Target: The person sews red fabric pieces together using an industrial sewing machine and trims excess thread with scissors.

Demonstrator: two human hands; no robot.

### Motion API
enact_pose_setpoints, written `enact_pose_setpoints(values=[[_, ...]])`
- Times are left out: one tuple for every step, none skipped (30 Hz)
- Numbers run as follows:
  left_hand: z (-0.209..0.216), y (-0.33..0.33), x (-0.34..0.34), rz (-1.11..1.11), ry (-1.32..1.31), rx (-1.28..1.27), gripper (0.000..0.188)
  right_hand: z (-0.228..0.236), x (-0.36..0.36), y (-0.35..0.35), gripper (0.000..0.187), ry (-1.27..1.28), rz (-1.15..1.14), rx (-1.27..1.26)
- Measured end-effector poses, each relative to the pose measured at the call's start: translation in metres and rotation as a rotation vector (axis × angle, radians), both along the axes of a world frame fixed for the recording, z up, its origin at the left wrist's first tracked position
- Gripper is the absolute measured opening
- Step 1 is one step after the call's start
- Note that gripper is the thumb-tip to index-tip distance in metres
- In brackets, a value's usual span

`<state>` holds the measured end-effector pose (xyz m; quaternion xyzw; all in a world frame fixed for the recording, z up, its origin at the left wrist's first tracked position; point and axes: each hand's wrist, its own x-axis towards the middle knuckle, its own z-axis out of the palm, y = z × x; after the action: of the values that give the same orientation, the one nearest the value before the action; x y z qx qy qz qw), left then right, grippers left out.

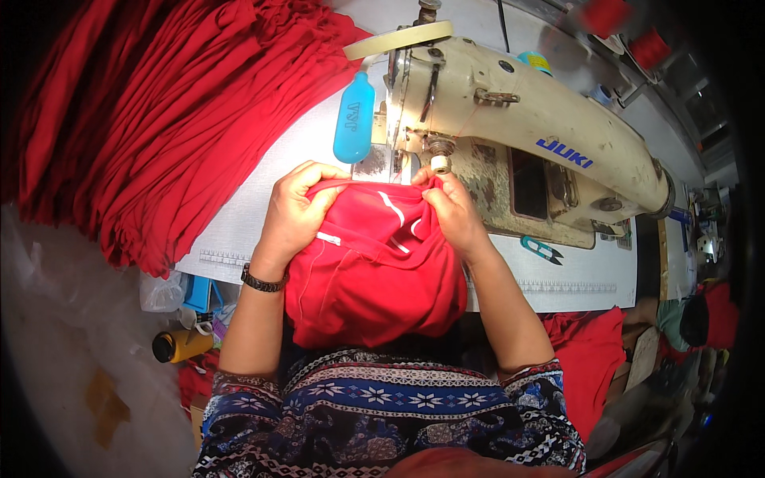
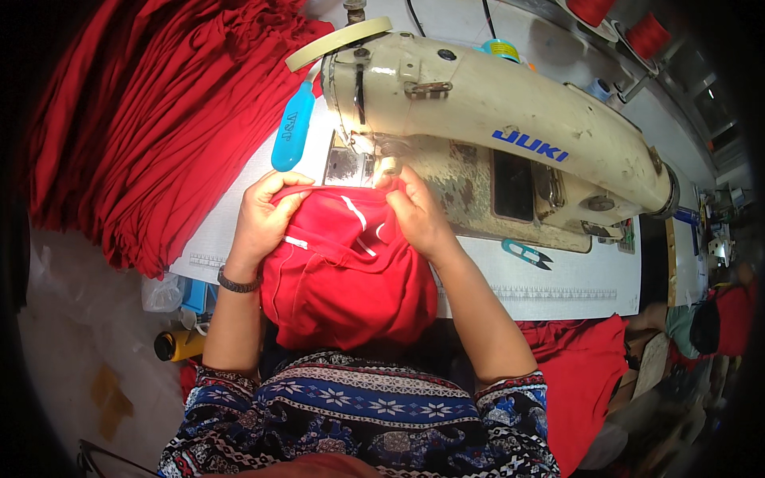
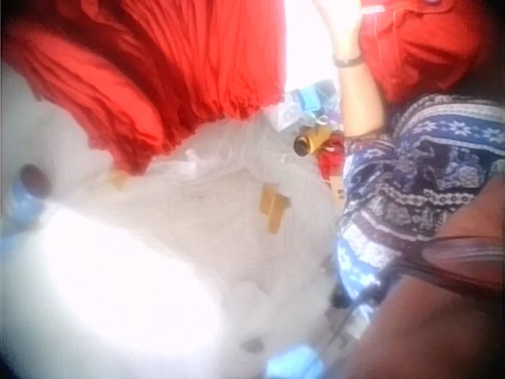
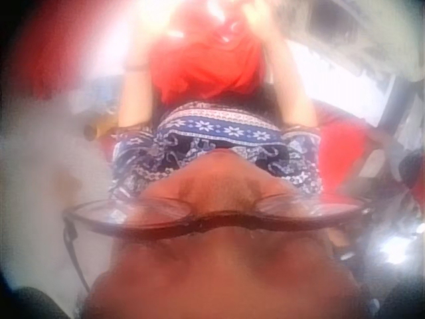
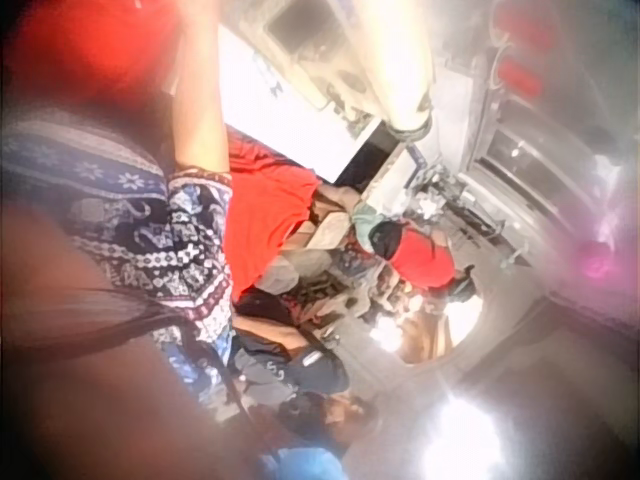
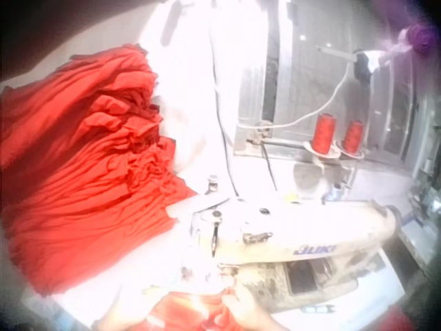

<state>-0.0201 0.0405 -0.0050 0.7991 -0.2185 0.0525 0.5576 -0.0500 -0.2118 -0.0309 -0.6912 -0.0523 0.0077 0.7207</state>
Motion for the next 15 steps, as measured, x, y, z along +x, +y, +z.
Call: enact_pose_setpoints(values=[[0.001,-0.002,0.000,0.000,-0.036,-0.007,0.012,0.001,0.000,0.002,0.014,-0.008,-0.008,0.023],[0.001,-0.003,0.000,-0.001,-0.051,-0.003,0.012,0.004,-0.002,0.003,0.016,0.066,0.010,-0.032],[0.002,-0.004,0.001,-0.001,-0.067,0.001,0.013,0.012,-0.003,0.004,0.018,0.138,0.030,-0.087],[0.002,-0.005,0.001,-0.001,-0.083,0.005,0.013,0.016,-0.004,0.005,0.021,0.211,0.049,-0.142],[0.005,-0.006,0.001,0.016,-0.100,0.035,0.013,0.016,-0.004,0.006,0.021,0.182,0.072,-0.159],[0.008,-0.007,0.001,0.029,-0.116,0.065,0.013,0.017,-0.003,0.006,0.023,0.153,0.092,-0.174],[0.011,-0.008,0.000,0.041,-0.134,0.094,0.013,0.017,-0.003,0.007,0.024,0.125,0.110,-0.190],[0.009,-0.008,0.000,0.064,-0.157,0.181,0.013,0.015,-0.002,0.008,0.021,0.082,0.101,-0.157],[0.005,-0.008,0.001,0.085,-0.181,0.272,0.014,0.008,0.000,0.010,0.018,0.038,0.090,-0.121],[0.007,-0.015,0.003,0.092,-0.208,0.356,0.015,0.003,0.001,0.010,0.015,-0.004,0.064,-0.089],[0.011,-0.021,-0.001,0.098,-0.339,0.416,0.016,0.000,0.001,0.009,0.013,-0.048,0.035,-0.058],[0.024,-0.030,-0.011,0.099,-0.470,0.467,0.018,0.011,0.000,0.008,0.013,0.175,0.096,-0.083],[0.035,-0.046,-0.023,0.083,-0.604,0.498,0.020,0.001,0.003,0.006,0.016,0.012,0.047,-0.175],[0.045,-0.061,-0.035,-0.074,-0.564,0.478,0.021,-0.010,0.008,0.006,0.020,-0.149,-0.011,-0.264],[0.055,-0.079,-0.048,-0.237,-0.524,0.449,0.023,-0.022,0.011,0.009,0.019,-0.098,0.001,-0.045]])
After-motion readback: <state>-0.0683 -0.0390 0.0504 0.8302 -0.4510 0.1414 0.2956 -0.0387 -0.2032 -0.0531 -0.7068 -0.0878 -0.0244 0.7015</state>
